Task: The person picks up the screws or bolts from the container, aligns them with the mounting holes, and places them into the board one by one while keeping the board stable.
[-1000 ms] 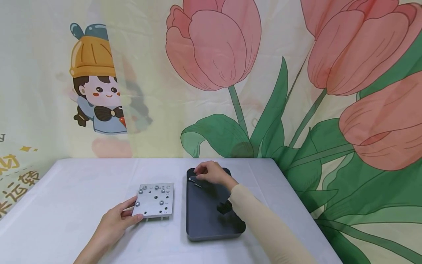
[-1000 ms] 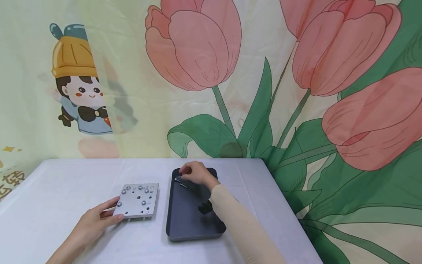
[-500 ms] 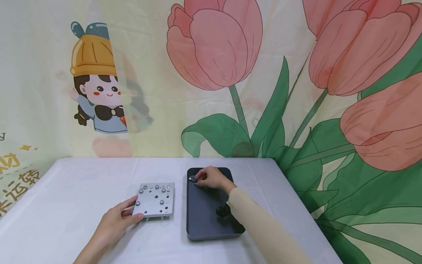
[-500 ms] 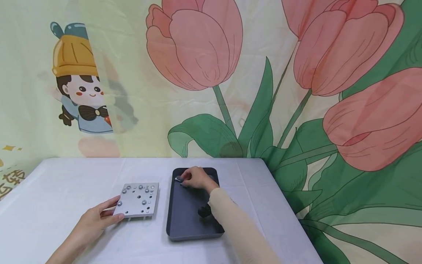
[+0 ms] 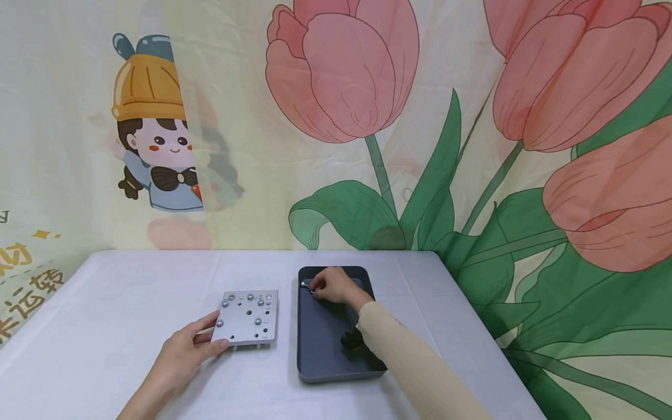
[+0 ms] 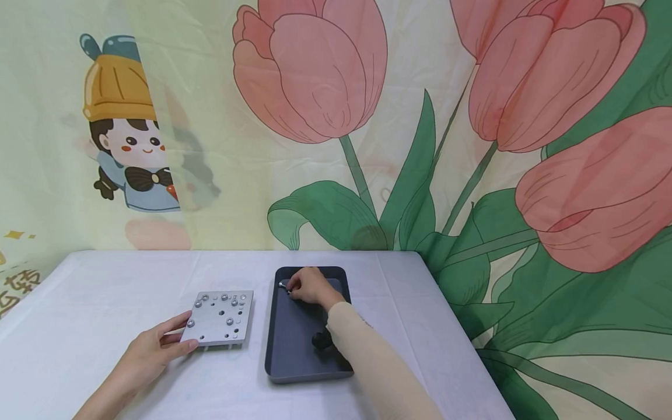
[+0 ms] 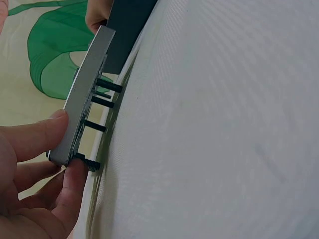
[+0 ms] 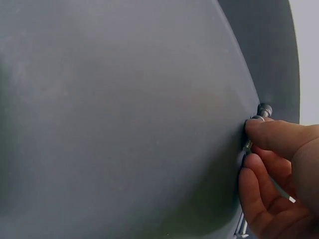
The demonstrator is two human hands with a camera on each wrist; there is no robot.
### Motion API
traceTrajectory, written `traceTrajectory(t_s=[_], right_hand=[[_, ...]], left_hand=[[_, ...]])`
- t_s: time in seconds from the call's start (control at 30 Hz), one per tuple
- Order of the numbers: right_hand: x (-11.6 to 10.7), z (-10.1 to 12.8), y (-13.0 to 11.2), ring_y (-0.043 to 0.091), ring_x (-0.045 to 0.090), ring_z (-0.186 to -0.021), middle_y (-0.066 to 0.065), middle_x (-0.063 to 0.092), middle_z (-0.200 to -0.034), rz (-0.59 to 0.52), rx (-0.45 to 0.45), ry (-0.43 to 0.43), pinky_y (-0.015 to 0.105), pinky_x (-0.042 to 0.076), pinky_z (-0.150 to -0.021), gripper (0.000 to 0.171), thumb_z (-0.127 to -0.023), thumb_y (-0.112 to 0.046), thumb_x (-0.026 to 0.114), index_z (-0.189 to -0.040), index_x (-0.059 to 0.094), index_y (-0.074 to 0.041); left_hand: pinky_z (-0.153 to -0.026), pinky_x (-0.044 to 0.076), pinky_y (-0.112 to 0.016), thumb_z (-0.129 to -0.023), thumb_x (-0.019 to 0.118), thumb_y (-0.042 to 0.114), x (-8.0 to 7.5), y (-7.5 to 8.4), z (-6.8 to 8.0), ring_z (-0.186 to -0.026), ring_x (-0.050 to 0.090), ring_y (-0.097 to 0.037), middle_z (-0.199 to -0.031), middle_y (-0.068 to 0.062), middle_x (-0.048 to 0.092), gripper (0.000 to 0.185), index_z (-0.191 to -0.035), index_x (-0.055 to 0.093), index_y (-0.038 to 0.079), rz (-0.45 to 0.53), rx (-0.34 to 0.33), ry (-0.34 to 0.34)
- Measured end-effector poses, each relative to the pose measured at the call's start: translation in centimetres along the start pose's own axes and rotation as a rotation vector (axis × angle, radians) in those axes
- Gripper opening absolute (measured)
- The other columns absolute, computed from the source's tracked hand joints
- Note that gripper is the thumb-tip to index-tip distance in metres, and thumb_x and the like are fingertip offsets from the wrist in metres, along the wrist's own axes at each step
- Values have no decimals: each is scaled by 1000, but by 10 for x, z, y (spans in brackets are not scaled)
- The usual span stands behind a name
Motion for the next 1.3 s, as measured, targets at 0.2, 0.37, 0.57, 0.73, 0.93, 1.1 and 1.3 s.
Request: traceTrajectory(t_s=[0.2, 0.37, 0.57, 0.73, 0.93, 1.1, 1.3], right_hand=[[0, -1, -3, 7, 63, -79, -3, 77, -90, 67, -18, 0, 27, 53, -77, 9, -96, -10, 79, -103, 83, -12], [0, -2, 1, 8, 62, -79, -4, 76, -90, 48, -14, 11, 28, 53, -77, 7, -97, -10, 79, -101, 83, -14], [-7, 2, 3, 10, 64, -84, -1, 78, -99, -33, -8, 20, 30, 54, -77, 10, -99, -11, 77, -108, 82, -11], [-11, 4, 5, 10, 67, -88, 1, 79, -109, -83, -1, 13, 28, 56, -76, 16, -101, -12, 74, -115, 82, -11], [-15, 5, 4, 7, 68, -85, 0, 79, -105, -135, -3, 19, 27, 56, -74, 15, -101, -12, 74, -114, 82, -11], [-17, 5, 2, 6, 66, -83, -4, 78, -98, -193, 5, 29, 26, 55, -73, 14, -100, -11, 74, -112, 82, -11], [-19, 6, -5, 8, 66, -82, -2, 77, -95, -251, -7, 41, 26, 53, -71, 18, -102, -12, 74, -118, 80, -9]], left_hand=[[-95, 58, -41, -91, 86, 40, 0, 0, -1, -128, 66, -36, -144, -26, 64, 89, -162, 43, 7, -17, -5, 6], [-95, 58, -39, -91, 86, 38, 0, -1, -1, -128, 66, -36, -144, -26, 64, 89, -162, 43, 7, -10, -10, 3], [-96, 57, -41, -91, 86, 39, 0, -1, -1, -129, 66, -36, -144, -26, 64, 89, -162, 43, 7, -14, -11, 1], [-97, 57, -43, -91, 86, 39, 0, 0, -1, -128, 66, -36, -145, -26, 63, 89, -162, 43, 7, -14, -9, 1], [-95, 58, -40, -91, 86, 38, 1, 0, -1, -128, 66, -36, -146, -27, 62, 89, -162, 43, 6, 3, -16, -3], [-93, 58, -37, -91, 86, 37, 1, 0, -1, -129, 66, -36, -147, -27, 61, 89, -162, 43, 6, 10, -17, -3], [-90, 58, -31, -91, 86, 38, 0, 0, 0, -128, 66, -35, -148, -27, 60, 90, -163, 43, 7, 7, -18, -4]])
Point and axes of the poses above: each hand's wrist, its own z-axis away from the middle knuckle, its own x-axis out of the palm, y = z × x, the point moved 10 cm from there along -z, towards the middle knuckle
